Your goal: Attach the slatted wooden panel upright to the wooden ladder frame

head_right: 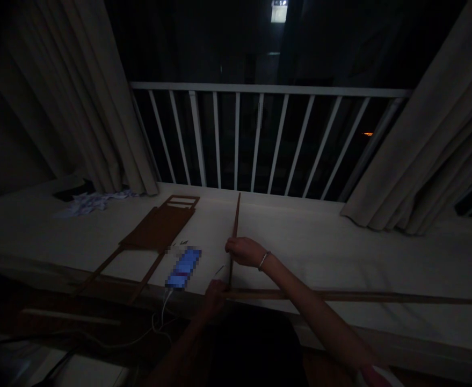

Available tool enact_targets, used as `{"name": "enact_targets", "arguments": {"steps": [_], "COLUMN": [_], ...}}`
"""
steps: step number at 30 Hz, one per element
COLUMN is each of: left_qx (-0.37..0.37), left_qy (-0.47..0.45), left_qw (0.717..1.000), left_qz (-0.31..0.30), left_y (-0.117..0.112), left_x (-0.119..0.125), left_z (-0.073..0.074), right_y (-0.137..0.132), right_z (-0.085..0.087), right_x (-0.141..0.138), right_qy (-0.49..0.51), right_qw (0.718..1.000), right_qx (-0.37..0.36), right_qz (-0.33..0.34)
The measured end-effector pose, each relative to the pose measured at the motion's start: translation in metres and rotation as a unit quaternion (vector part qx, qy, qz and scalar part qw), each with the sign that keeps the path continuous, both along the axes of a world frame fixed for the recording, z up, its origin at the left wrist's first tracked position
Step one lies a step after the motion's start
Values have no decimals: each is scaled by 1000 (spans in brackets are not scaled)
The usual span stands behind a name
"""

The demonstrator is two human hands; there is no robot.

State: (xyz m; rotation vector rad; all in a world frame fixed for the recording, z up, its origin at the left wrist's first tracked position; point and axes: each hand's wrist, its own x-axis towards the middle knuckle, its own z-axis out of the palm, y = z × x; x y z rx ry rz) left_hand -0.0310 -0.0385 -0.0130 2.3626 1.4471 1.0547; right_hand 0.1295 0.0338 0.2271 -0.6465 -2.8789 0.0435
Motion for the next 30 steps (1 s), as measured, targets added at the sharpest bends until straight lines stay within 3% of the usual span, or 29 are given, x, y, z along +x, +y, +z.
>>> {"name": "enact_targets", "arguments": {"steps": [7, 14, 21, 30], "left_qx": [-49, -114, -128, -124], "left_qy": [-40, -57, -67, -53], "left_qw": [998, 991, 989, 990], "left_qz": [23, 37, 40, 40], "left_y": [-7, 2, 1, 5], "left_x": [-4, -9, -10, -9], "left_z": [-5, 4, 15, 7], "right_y": [6, 15, 17, 12], "right_z": [-5, -5, -7, -6], "right_x": [-5, -7, -8, -4], "right_qy": [-3, -13, 9, 19], "right_qw": [1000, 999, 999, 999], "right_qx": [-8, -28, -29, -28], "right_qz": [10, 24, 19, 13]}}
